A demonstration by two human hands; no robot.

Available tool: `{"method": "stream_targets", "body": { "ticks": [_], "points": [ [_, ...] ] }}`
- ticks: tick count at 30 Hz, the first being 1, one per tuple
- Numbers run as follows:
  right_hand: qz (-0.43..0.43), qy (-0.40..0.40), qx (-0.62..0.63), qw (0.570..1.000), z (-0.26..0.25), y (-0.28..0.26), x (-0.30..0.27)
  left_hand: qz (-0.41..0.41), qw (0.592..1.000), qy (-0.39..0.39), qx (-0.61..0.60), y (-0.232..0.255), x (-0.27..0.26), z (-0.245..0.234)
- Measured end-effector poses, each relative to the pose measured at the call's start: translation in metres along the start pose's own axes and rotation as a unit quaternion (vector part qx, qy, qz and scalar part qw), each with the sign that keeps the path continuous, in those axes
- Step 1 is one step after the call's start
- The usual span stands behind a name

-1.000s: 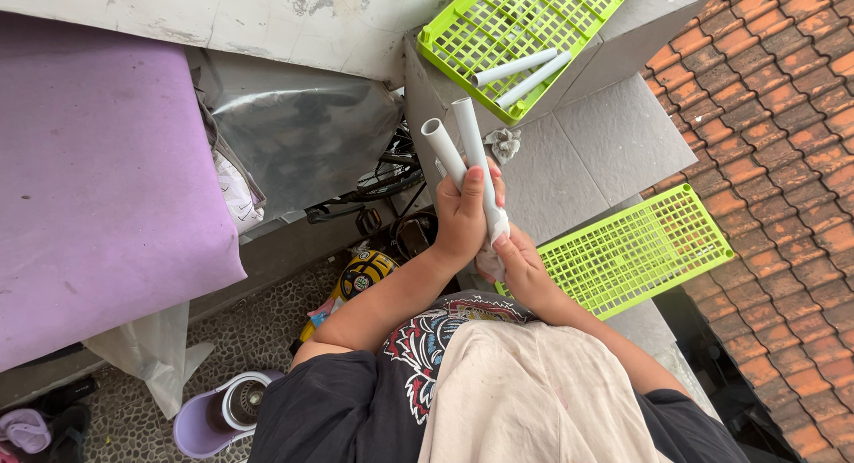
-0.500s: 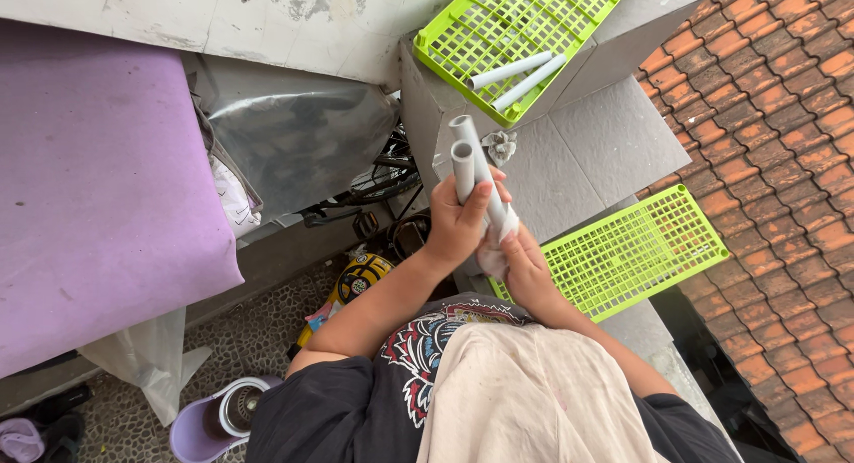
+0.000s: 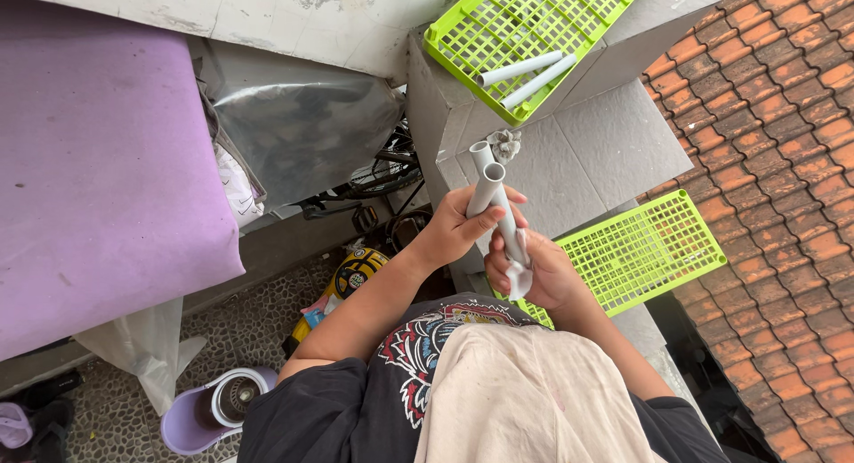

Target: The person assembles a small plastic green rack by hand. The person connects multiple gray plastic support pipes to the green plastic basket trays one by one and uses a cloth to wipe down the pieces.

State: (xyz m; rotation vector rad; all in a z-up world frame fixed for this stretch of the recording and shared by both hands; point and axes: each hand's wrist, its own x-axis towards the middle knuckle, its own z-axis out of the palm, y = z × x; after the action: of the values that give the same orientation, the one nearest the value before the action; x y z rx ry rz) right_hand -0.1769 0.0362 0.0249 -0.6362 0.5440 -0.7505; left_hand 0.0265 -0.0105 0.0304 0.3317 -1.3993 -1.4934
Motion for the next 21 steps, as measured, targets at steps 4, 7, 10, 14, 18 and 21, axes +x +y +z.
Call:
{"method": "stream_targets", "body": {
  "ticks": [4,7,10,14,18,21],
  "points": [
    [-0.104,-0.042,-0.109,0.988,-0.023,0.015,0.0,-0.024,0.999,0.017,-0.016,-0.007,-0.001,-0.003],
    [-0.155,0.098,-0.39,0.902,-0.031,0.018,0.0,-0.07,0.992,0.044,-0.099,-0.015,-0.003,0.003],
    [-0.15,0.168,-0.513,0.828,-0.024,0.014,0.003,-0.072,0.984,0.073,-0.145,-0.014,0.0,0.004],
    [-0.228,0.241,-0.342,0.879,-0.013,0.003,0.003,-0.094,0.986,0.066,-0.121,-0.005,0.0,-0.012],
    [-0.356,0.227,-0.353,0.835,-0.004,-0.015,0.005,-0.091,0.986,0.041,-0.136,-0.021,-0.001,-0.008],
    [-0.404,0.22,-0.375,0.805,0.002,-0.027,0.011,-0.123,0.978,0.074,-0.151,-0.04,-0.001,-0.001]
  ]
}}
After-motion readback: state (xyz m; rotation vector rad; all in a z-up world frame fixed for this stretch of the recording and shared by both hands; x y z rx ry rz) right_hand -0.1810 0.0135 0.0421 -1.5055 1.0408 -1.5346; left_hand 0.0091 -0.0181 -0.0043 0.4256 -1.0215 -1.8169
